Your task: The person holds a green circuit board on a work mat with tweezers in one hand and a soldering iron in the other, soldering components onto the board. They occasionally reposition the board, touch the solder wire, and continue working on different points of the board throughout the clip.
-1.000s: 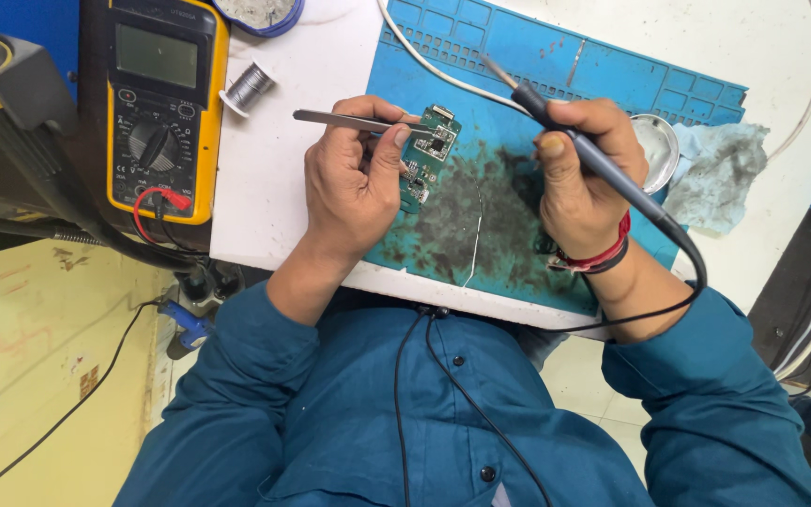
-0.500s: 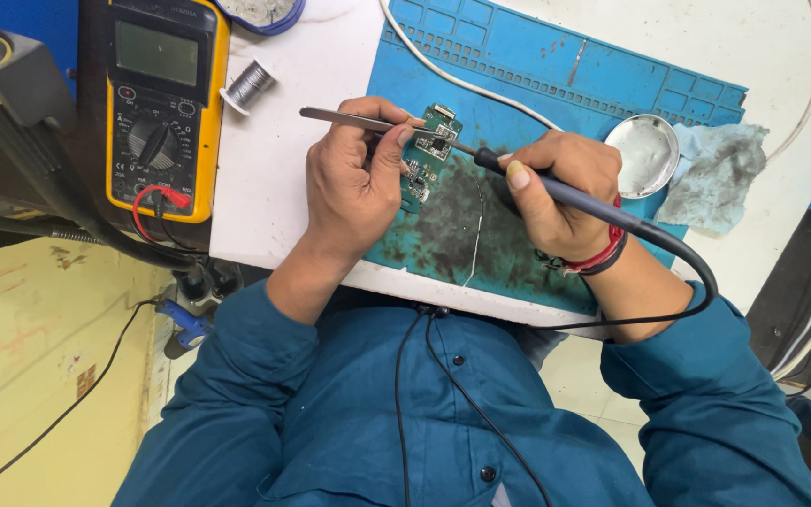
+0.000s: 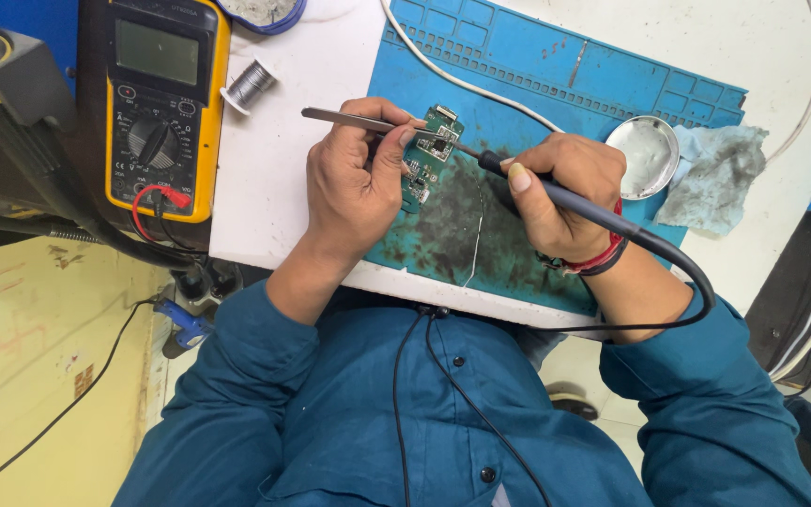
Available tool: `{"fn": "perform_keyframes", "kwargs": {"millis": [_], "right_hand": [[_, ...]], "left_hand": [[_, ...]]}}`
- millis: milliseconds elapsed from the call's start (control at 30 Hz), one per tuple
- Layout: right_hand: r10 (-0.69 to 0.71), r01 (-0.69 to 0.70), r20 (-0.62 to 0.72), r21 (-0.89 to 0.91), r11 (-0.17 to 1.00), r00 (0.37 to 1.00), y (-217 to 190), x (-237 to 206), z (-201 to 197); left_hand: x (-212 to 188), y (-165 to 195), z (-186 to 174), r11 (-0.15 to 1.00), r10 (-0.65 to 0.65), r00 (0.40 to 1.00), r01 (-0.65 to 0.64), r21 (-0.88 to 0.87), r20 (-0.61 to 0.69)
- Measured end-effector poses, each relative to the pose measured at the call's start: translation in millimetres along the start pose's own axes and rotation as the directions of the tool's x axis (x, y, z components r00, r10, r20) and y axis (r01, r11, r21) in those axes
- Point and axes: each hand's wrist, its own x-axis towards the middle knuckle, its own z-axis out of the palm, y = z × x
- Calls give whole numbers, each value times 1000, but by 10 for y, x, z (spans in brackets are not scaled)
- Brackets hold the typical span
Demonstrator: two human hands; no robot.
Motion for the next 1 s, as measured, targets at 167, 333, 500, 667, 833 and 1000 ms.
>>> {"fn": "perform_keyframes", "kwargs": {"millis": [167, 333, 500, 667, 833, 1000], "right_hand": [[7, -7, -1, 5, 1000, 1000, -3, -7, 3], [9, -9, 4, 2, 1000, 1000, -13, -16, 8], [7, -7, -6, -9, 1000, 1000, -12, -12, 23], [8, -7, 8, -12, 1000, 1000, -22, -11, 12], [6, -6, 2, -11, 1000, 1000, -23, -3, 12], [-3, 3, 9, -18, 1000, 1000, -29, -5, 8]], "left_hand": [[-3, 3, -6, 1000, 3, 1000, -3, 14, 1], [-10, 2, -7, 1000, -11, 1000, 11, 7, 4], [-12, -2, -10, 1000, -2, 1000, 2, 6, 1], [-15, -4, -11, 1000, -3, 1000, 3, 19, -2], [-11, -11, -10, 1000, 0, 1000, 0, 11, 5], [-15, -6, -8, 1000, -7, 1000, 7, 8, 3]]}}
